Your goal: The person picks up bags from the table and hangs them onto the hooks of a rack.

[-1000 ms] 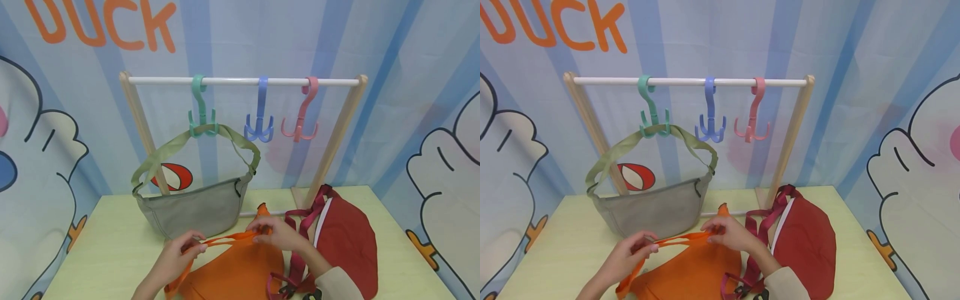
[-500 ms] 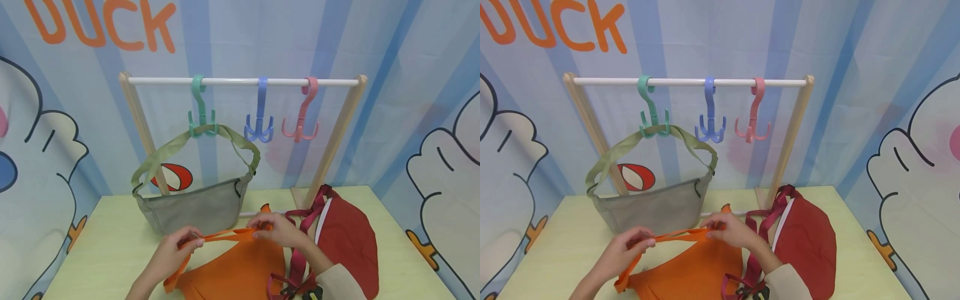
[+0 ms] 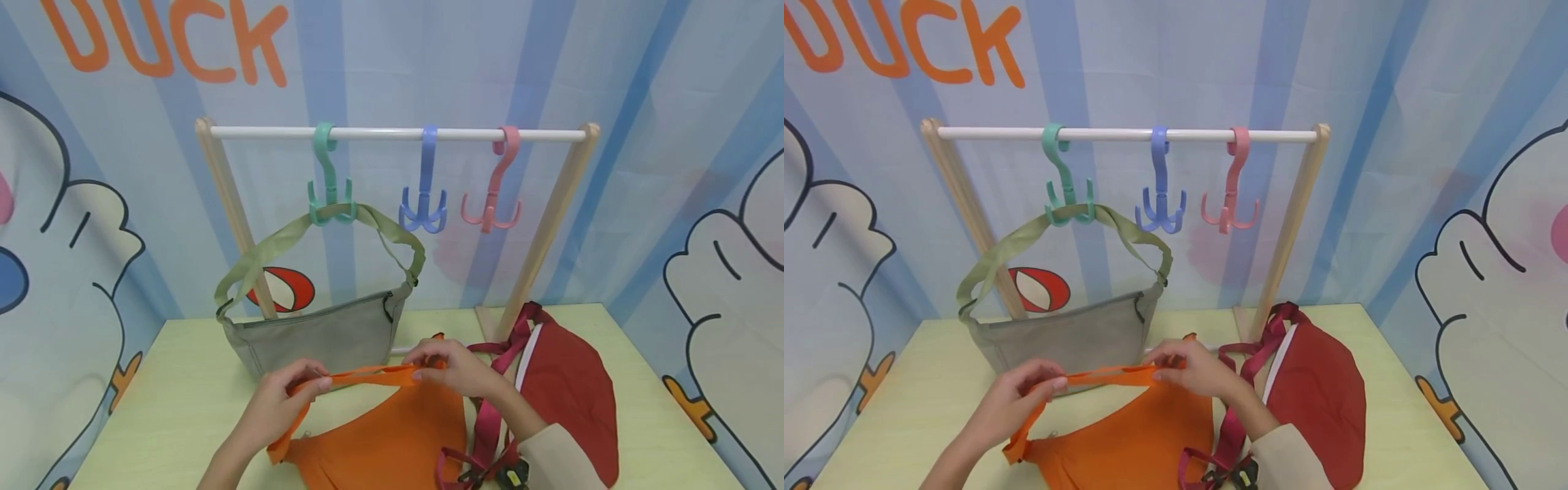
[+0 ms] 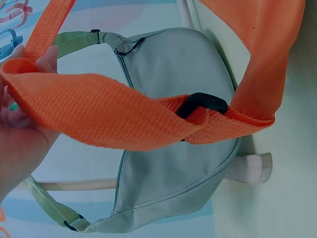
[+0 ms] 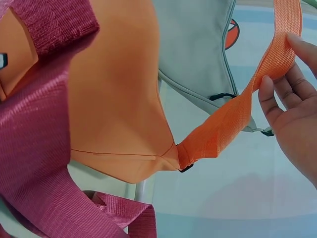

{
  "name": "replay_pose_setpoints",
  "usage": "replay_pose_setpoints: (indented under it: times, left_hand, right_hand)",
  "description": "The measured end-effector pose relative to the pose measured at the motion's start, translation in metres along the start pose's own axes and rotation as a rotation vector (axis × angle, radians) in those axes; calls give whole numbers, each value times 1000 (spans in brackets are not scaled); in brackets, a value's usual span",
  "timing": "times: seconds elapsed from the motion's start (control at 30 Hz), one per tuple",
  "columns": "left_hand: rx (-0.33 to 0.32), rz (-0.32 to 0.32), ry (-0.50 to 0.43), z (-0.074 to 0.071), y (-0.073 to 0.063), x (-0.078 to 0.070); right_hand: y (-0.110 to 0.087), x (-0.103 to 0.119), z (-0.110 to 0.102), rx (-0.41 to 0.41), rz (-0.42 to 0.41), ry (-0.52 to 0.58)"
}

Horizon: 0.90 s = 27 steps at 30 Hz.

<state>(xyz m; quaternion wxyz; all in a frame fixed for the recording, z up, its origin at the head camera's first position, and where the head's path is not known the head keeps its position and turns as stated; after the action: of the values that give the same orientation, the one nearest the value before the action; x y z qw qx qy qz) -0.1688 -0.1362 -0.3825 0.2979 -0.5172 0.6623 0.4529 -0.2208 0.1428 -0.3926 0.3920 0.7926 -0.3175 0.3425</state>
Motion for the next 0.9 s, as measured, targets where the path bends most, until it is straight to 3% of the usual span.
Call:
replay_pose_setpoints:
  times: [0.33,0.67,0.9]
  left_hand:
    - [-29,-11,2,-3,3,-7]
    - [-30,40,7,-5,8,-10]
    - [-25,66,-1,-8,12,-16]
  right_hand:
    - [3,1,-4,4,-44,5]
    - [9,9,-9,-30,-87,-15]
    - [11,14,-13,-38,-72,-41]
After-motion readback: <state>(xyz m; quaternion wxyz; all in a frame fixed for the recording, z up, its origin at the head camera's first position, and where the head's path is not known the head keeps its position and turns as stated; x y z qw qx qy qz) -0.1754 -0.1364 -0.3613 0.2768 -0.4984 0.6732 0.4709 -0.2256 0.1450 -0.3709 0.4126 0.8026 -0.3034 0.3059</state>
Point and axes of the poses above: each hand's wrist, its own y-axis towards the middle knuckle, its own z-axis out of the palm, x = y × z, the point moved 2 cm from there along y, towards the middle knuckle, and after that the axes turned 14 degrees about -x, right-handed, at the moved point
